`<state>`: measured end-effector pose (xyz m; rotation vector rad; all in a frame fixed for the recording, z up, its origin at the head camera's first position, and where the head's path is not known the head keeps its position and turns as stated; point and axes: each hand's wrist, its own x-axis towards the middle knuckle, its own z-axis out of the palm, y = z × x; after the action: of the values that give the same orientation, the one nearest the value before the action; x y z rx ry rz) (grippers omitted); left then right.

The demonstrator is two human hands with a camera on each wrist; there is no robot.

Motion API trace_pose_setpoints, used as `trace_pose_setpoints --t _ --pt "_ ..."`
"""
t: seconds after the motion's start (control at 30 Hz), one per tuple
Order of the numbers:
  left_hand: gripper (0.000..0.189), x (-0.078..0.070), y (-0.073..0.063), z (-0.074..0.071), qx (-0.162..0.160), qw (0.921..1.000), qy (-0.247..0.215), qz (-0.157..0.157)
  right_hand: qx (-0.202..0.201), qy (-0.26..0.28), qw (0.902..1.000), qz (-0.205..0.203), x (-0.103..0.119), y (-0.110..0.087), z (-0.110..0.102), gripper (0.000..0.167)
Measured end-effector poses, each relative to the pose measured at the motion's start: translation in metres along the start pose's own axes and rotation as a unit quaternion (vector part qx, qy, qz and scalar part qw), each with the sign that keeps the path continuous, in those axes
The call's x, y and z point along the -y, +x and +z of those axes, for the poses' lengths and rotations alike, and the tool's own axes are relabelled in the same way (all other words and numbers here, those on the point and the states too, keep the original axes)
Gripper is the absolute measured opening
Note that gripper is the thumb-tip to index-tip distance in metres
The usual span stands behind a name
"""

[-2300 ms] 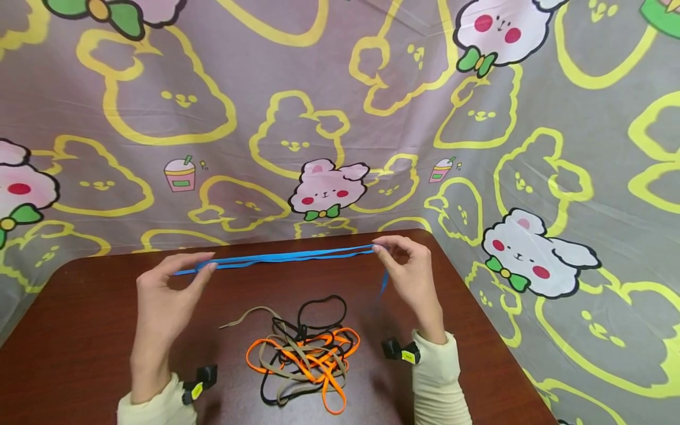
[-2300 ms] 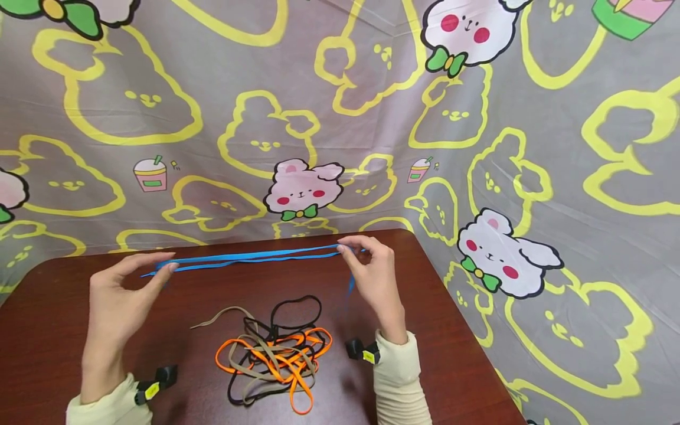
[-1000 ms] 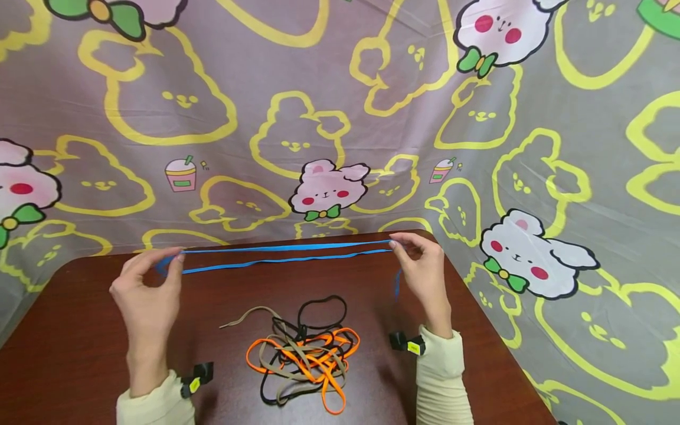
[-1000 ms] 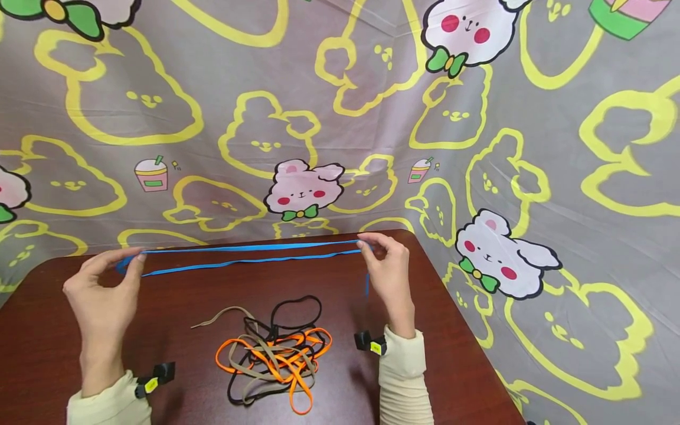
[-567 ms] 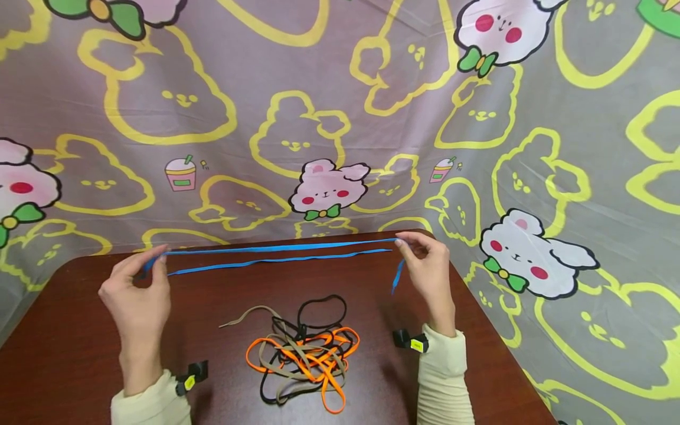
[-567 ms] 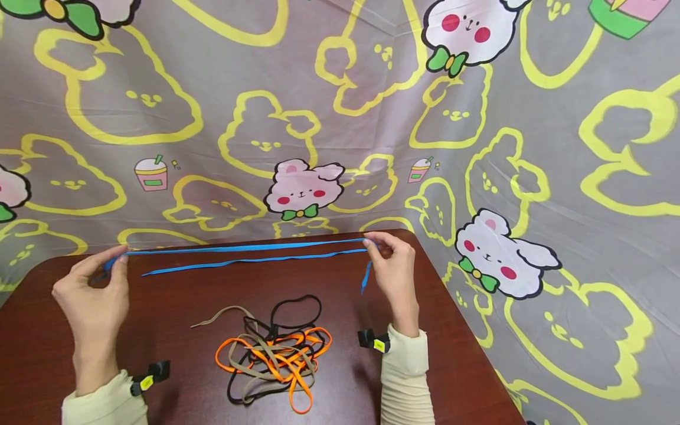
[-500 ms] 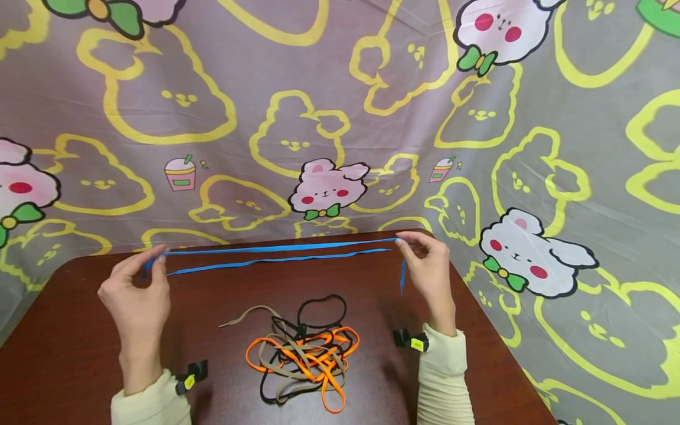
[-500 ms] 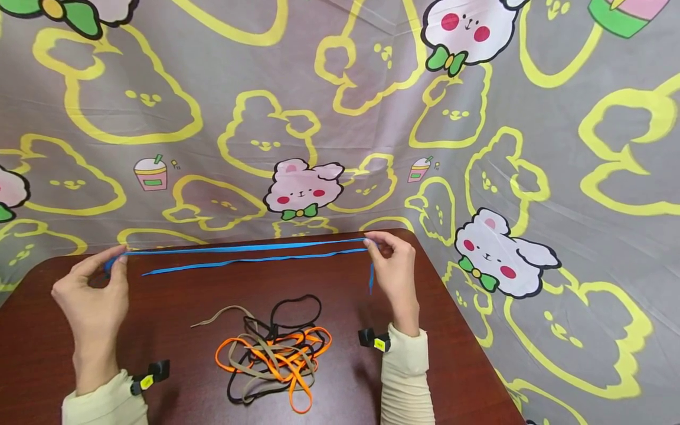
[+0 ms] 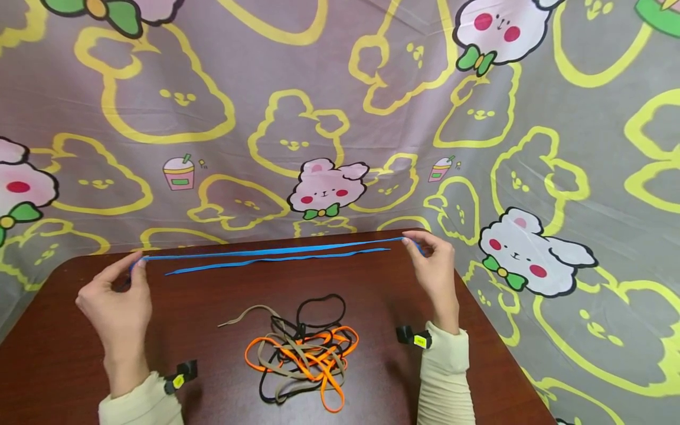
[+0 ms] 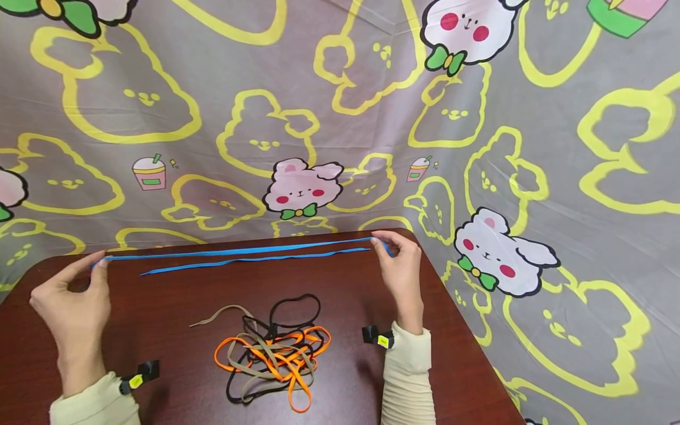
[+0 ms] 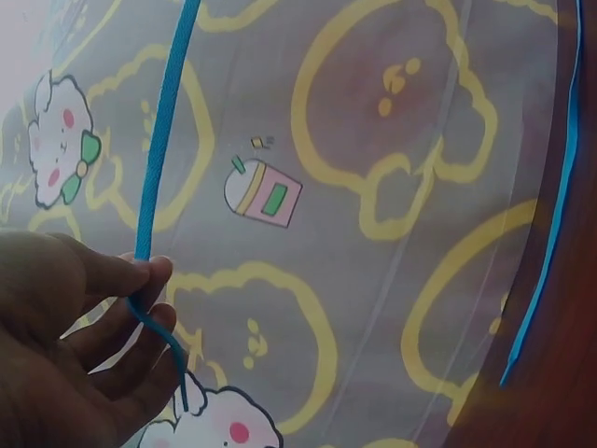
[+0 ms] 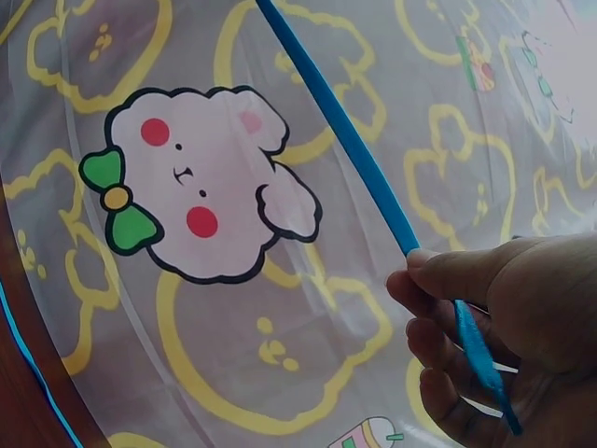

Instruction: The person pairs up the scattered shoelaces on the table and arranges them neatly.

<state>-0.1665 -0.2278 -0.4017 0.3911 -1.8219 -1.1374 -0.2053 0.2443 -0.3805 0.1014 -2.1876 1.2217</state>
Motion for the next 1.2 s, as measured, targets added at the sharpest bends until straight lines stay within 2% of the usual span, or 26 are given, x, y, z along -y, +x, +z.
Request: trace_pose_setpoints --t 0.3,0.47,0.63,0.73,0.87,1.0,1.2 --pt "0.021 0.015 0.004 -0.005 0.010 0.9992 -0.001 -0.038 0.004 0.004 0.9999 0.014 -0.009 0.001 0.000 0.014" --pt "0.030 0.021 0.007 -0.006 0.005 0.9991 -0.018 -0.038 -0.003 -0.010 0.9998 0.017 -0.013 0.004 -0.003 0.013" --pt "0.029 0.026 0.011 -0.004 0.004 0.9994 -0.017 -0.031 -0.018 -0.034 0.9992 0.014 -0.017 0.007 -0.005 0.010" --pt "0.020 0.029 0.013 -0.003 0.010 0.9996 0.004 -0.024 -0.014 -0.049 0.9985 0.018 -0.022 0.008 -0.005 0.010" --pt "0.013 0.034 0.015 -0.003 0.023 0.9989 0.041 0.000 -0.003 -0.062 0.9978 0.023 -0.032 0.010 -0.004 0.010" --pt "0.014 0.038 0.020 -0.003 0.040 0.9969 0.067 0.012 0.009 -0.072 0.9971 0.019 -0.041 0.013 -0.002 0.013" --pt "0.022 0.045 0.034 -0.004 0.078 0.9906 0.113 0.006 0.029 -0.089 0.9955 0.015 -0.049 0.014 -0.001 0.014"
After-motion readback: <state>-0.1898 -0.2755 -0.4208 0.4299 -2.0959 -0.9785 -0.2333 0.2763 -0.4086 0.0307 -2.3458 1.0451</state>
